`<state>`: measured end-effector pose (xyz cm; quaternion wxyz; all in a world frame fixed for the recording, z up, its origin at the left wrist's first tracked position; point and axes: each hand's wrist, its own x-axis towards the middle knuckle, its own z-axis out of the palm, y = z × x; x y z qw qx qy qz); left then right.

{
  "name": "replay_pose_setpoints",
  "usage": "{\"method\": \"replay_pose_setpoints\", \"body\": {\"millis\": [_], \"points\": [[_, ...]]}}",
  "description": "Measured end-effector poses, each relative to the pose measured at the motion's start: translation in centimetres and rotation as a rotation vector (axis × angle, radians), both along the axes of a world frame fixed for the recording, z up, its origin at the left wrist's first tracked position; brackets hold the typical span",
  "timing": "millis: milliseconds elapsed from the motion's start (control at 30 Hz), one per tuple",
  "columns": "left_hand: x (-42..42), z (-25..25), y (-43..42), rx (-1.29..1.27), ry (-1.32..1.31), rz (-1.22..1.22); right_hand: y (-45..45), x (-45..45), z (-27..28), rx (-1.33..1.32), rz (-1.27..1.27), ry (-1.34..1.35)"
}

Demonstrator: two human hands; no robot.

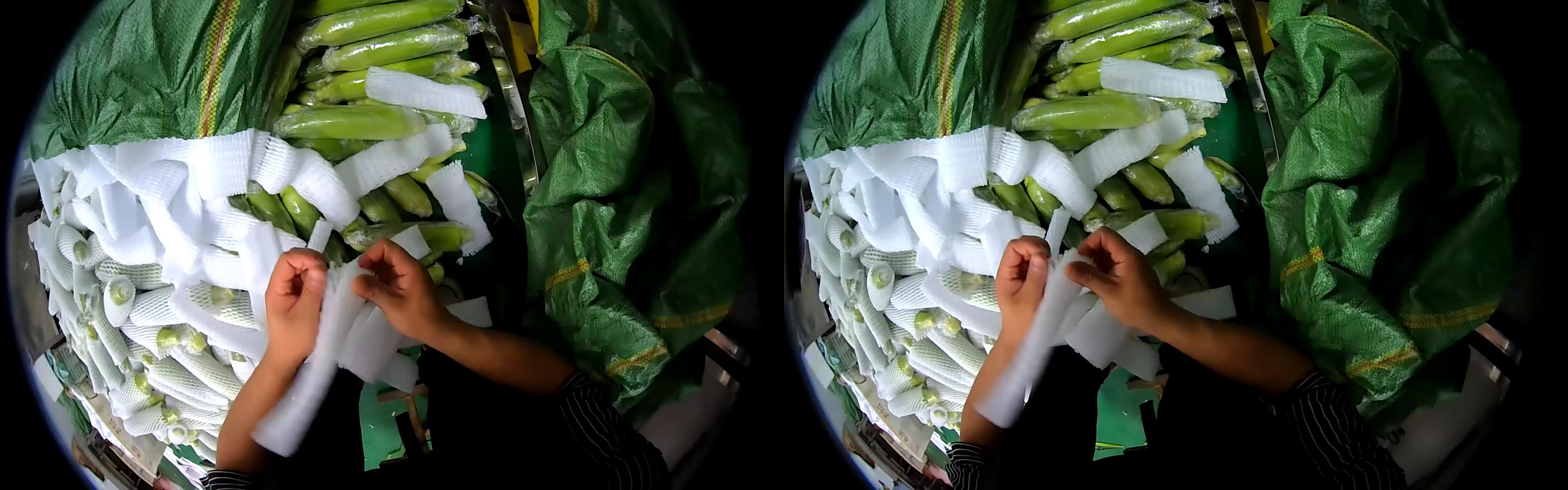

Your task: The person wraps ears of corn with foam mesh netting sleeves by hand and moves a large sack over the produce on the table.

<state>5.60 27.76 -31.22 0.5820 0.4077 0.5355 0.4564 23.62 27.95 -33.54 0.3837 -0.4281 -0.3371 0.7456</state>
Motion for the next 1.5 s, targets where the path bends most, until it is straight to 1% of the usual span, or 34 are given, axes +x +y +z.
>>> {"method": "replay_pose_setpoints", "body": {"millis": [33,133,167,200,233,300,333,367,400,433,500,533,567,633,667,700,733,767,800,833,900,933,967,1033,1067,1133,1200,1233,1267,1300,1367,1400,1433,1500], "points": [[0.0,-0.8,0.1,-0.016,0.021,0.052,0.0,0.6,-0.2,-0.016,0.063,-0.009],[1.7,-1.8,-1.0,-0.071,0.041,0.125,-0.2,1.5,0.0,0.222,0.202,-0.129],[2.3,-1.9,-1.5,-0.104,0.045,0.139,-0.2,1.6,0.0,0.343,0.157,-0.15],[2.1,-0.5,-1.3,-0.026,0.138,-0.123,-0.2,1.7,0.0,0.464,0.108,-0.174],[2.3,-0.9,-1.4,-0.001,0.242,-0.131,-0.1,1.9,-0.1,0.585,0.057,-0.2],[2.9,-1.9,-1.4,0.048,0.454,-0.142,-0.2,2.4,-0.8,0.447,-0.05,-0.057],[2.8,-1.9,-1.1,-0.022,0.404,-0.158,-0.3,3.2,-0.9,0.369,-0.066,-0.025],[2.7,-2.7,-0.3,0.072,0.54,-0.237,-0.3,3.9,-0.7,0.294,-0.08,0.004],[2.6,-4.4,0.9,0.167,0.677,-0.317,-0.2,4.9,0.5,0.092,-0.145,0.026],[2.6,-6.1,1.8,0.256,0.812,-0.394,-1.2,5.8,-2.7,0.25,-0.256,-0.079],[4.0,-8.9,3.1,0.473,1.163,-0.554,-0.6,7.7,-3.8,0.043,-0.4,0.159],[3.9,-10.4,3.1,0.477,1.315,-0.722,0.7,7.5,-2.0,-0.098,-0.558,0.339],[4.0,-10.6,3.5,0.511,1.357,-0.764,1.0,9.2,-3.9,-0.046,-0.52,0.332],[4.2,-11.0,4.1,0.581,1.435,-0.863,2.0,11.2,-5.9,-0.01,-0.596,0.313],[3.7,-11.6,4.5,0.737,1.39,-0.807,2.4,12.2,-6.7,-0.097,-0.612,0.177],[3.3,-10.4,4.9,0.583,1.258,-0.882,2.6,13.2,-7.4,-0.182,-0.631,0.038],[2.8,-8.9,5.1,0.433,1.121,-0.952,2.6,14.0,-8.5,-0.27,-0.564,0.001],[2.6,-6.8,5.3,0.285,0.98,-1.019,1.5,15.3,-11.3,-0.265,-0.418,-0.124],[2.6,-4.6,5.1,0.399,0.92,-0.964,0.9,15.1,-11.9,-0.303,-0.371,-0.068],[2.9,-2.9,4.3,0.394,0.912,-0.924,0.4,14.1,-12.2,-0.343,-0.32,-0.008],[3.7,0.3,2.6,0.378,0.902,-0.844,-0.3,11.1,-12.0,-0.294,-0.25,-0.004],[4.9,2.2,2.5,0.421,0.778,-0.725,-0.9,9.5,-12.0,-0.215,-0.231,0.152],[5.8,1.9,2.2,0.437,0.593,-0.651,-1.6,8.7,-13.2,-0.324,-0.224,0.253],[7.8,0.8,2.3,0.524,0.586,-0.53,-1.1,8.8,-12.1,-0.28,-0.44,0.408],[8.0,0.5,2.4,0.507,0.597,-0.527,-0.3,8.8,-8.9,-0.254,-0.556,0.438],[8.8,0.7,3.2,0.409,0.513,-0.44,0.5,11.7,-5.2,-0.313,-0.326,0.804],[9.0,0.3,3.4,0.284,0.366,-0.429,1.3,11.7,-0.5,-0.243,-0.172,0.699],[9.0,0.0,3.7,0.381,0.313,-0.461,1.5,10.6,1.1,-0.125,-0.2,0.388],[9.2,0.0,3.6,0.349,0.222,-0.471,2.8,10.3,0.7,-0.194,-0.119,0.172],[9.2,0.2,3.1,0.311,0.132,-0.481,3.4,10.7,0.0,-0.186,-0.077,0.305],[9.1,1.0,2.2,0.043,-0.052,-0.447,2.9,9.6,-1.5,-0.226,-0.305,0.628],[8.9,0.2,1.3,-0.112,-0.297,-0.347,2.7,9.2,-1.7,-0.118,-0.264,0.536],[8.3,-0.4,0.7,-0.255,-0.463,-0.271,2.2,8.8,-1.4,-0.106,-0.273,0.563],[7.2,-1.7,0.1,-0.515,-0.8,-0.112,2.7,9.1,-2.9,-0.249,-0.235,0.359]]}}
